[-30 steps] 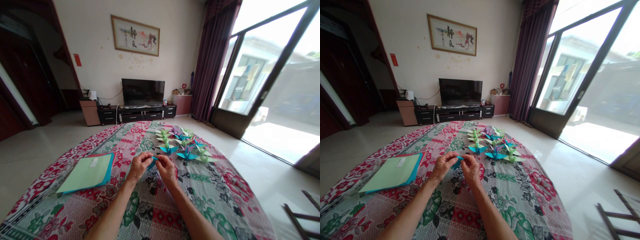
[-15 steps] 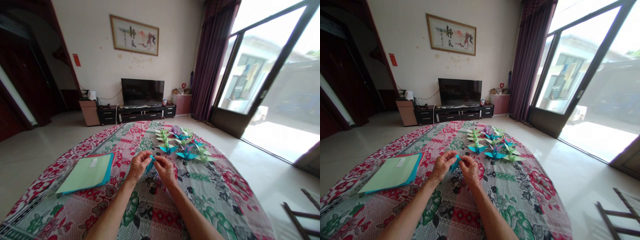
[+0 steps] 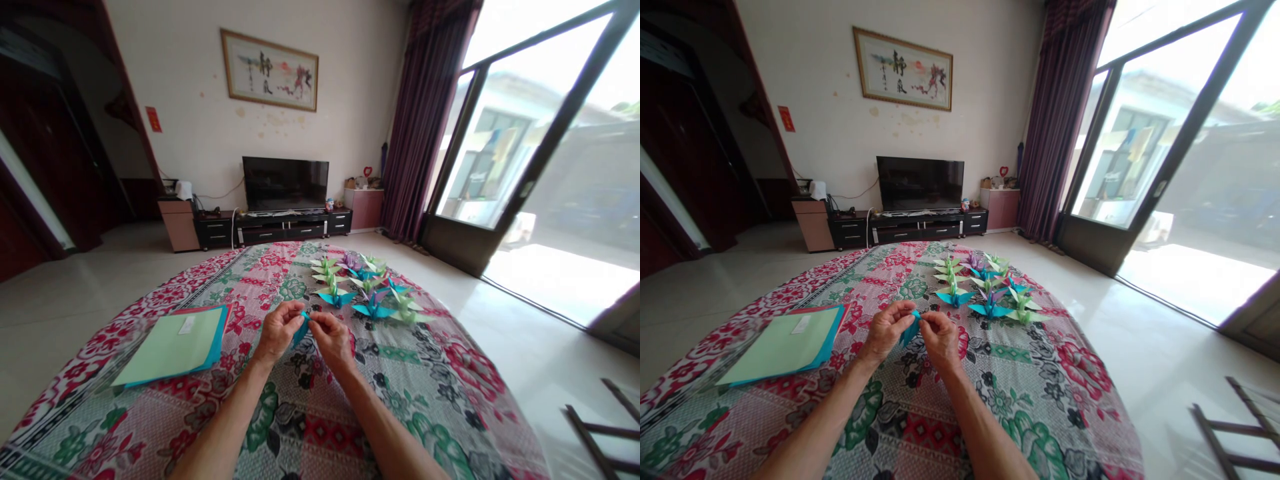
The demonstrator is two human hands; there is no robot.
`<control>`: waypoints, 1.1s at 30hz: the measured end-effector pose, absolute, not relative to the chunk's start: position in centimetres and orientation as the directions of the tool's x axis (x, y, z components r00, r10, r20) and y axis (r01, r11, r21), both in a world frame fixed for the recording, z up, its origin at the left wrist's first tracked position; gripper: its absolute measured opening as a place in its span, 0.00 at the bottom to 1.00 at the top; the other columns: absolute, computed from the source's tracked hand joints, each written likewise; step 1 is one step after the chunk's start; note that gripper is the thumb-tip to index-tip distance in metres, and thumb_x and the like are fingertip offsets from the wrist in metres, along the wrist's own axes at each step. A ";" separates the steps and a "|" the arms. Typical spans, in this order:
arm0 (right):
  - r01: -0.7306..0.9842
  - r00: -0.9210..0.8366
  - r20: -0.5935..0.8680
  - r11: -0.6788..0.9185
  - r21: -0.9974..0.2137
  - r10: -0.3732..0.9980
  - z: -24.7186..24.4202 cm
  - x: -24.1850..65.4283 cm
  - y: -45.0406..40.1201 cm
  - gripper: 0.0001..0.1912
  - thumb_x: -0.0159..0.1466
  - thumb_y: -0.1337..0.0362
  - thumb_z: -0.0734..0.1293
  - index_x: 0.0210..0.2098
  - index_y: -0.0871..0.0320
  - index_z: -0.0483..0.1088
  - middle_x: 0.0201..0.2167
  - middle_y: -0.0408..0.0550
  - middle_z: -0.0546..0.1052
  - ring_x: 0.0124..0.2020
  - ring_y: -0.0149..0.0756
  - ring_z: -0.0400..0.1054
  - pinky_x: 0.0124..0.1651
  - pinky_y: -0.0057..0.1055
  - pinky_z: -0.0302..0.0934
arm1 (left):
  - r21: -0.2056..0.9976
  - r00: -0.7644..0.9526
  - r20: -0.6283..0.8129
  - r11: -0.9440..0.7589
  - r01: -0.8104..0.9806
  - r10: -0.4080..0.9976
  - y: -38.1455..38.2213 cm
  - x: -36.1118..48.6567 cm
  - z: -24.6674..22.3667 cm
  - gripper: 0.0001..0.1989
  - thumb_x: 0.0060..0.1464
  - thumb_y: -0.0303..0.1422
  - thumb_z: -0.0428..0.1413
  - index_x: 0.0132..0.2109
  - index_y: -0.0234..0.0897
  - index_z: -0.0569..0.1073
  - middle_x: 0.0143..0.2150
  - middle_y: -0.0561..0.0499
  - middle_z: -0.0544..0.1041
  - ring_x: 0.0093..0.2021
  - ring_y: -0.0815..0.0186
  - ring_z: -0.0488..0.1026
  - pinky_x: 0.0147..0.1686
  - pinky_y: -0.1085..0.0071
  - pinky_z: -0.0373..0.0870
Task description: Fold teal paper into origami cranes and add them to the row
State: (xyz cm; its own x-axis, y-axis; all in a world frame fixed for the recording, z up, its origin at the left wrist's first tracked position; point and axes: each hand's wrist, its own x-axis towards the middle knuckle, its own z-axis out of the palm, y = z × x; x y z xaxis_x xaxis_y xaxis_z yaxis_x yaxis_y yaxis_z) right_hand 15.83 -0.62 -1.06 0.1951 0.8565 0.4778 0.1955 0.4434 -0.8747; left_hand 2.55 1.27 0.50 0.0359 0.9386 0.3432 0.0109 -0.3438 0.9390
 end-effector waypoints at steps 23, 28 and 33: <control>0.404 0.111 0.636 0.550 -0.731 0.764 0.1 16.3 -1.3 0.06 0.55 0.68 0.63 0.28 0.57 0.72 0.27 0.45 0.76 0.28 0.32 0.68 0.33 0.27 0.63 | 0.820 0.207 0.495 -0.532 0.210 0.844 1.0 1.9 1.1 0.08 0.46 0.29 0.55 0.35 0.38 0.77 0.45 0.46 0.74 0.43 0.62 0.71 0.41 0.69 0.70; 0.418 0.108 0.634 0.543 -0.728 0.766 -0.1 16.3 -1.3 0.06 0.55 0.68 0.63 0.29 0.57 0.72 0.27 0.45 0.75 0.28 0.32 0.68 0.35 0.28 0.64 | 0.823 0.205 0.489 -0.526 0.214 0.848 0.8 1.9 1.3 0.07 0.46 0.29 0.55 0.33 0.37 0.77 0.39 0.48 0.75 0.40 0.64 0.72 0.40 0.71 0.69; 0.401 0.107 0.610 0.527 -0.749 0.785 -0.4 16.4 -1.2 0.06 0.56 0.67 0.63 0.30 0.57 0.72 0.27 0.45 0.76 0.29 0.33 0.68 0.35 0.28 0.64 | 0.861 0.184 0.435 -0.467 0.200 0.881 0.9 1.8 1.3 0.07 0.45 0.31 0.56 0.33 0.37 0.78 0.36 0.49 0.75 0.37 0.65 0.71 0.37 0.73 0.68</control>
State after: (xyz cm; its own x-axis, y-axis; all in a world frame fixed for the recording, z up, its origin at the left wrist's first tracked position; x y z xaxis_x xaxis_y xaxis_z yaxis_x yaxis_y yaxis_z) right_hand 16.36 -1.21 -0.38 0.1069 0.7854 0.6097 0.4009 0.5271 -0.7493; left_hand 1.81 0.89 1.34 0.1838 0.8813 0.4354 0.1999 -0.4672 0.8613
